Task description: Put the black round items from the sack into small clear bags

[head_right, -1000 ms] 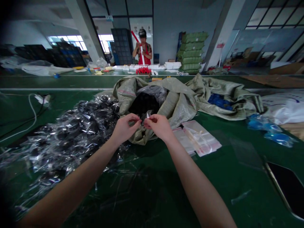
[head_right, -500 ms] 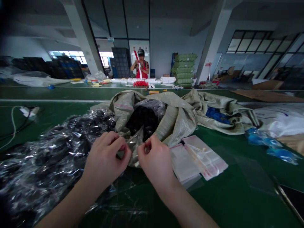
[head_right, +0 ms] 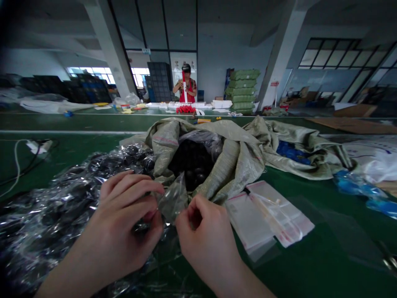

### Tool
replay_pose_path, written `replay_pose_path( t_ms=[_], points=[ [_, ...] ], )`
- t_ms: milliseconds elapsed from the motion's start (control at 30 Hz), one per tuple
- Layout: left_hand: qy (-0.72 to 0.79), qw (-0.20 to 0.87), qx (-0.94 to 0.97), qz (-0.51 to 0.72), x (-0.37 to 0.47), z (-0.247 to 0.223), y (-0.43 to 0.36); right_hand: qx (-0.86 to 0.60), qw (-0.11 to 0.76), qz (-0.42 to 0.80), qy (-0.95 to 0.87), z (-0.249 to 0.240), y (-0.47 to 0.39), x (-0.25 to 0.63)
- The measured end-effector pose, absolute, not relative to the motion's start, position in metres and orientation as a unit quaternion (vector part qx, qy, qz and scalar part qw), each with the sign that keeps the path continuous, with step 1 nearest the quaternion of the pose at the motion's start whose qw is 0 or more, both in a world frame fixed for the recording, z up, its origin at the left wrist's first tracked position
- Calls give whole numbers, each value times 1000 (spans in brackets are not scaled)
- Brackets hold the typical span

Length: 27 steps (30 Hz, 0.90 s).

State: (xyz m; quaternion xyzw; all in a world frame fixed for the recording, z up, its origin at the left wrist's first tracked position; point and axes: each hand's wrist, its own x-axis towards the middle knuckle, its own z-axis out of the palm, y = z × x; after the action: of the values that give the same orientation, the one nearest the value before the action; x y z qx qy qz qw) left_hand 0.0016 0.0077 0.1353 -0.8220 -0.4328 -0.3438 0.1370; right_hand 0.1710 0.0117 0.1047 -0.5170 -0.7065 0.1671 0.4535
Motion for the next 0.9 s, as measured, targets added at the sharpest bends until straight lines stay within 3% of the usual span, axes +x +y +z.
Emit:
replay_pose_path(
  t_ms=[167, 333, 400, 533, 600, 667, 767, 900],
  points=[
    [-438, 152, -822, -332, 4, 126, 19, -528, 446, 176, -701, 99, 8, 166],
    [-482, 199, -803, -287, -1, 111, 47, -490, 381, 235, -748, 88, 48, 176],
    [-507, 212, -792, -266, -4, 107, 56, -524, 371, 154, -751, 80, 79, 182],
    [-525, 212, -787, -246, -8, 102, 64, -573, 164, -62, -800, 56, 139, 185],
    [-522, 202, -792, -245, -8, 101, 64, -600, 76, -67, -794, 45, 158, 184],
    [-517, 194, -797, -246, -6, 100, 64, -623, 54, -57, -779, 40, 167, 183],
    [-515, 179, -801, -248, -4, 100, 62, -619, 171, -23, -766, 47, 162, 186],
    [-515, 131, -806, -261, -2, 100, 62, -461, 482, 106, -738, 77, 116, 189]
  ],
)
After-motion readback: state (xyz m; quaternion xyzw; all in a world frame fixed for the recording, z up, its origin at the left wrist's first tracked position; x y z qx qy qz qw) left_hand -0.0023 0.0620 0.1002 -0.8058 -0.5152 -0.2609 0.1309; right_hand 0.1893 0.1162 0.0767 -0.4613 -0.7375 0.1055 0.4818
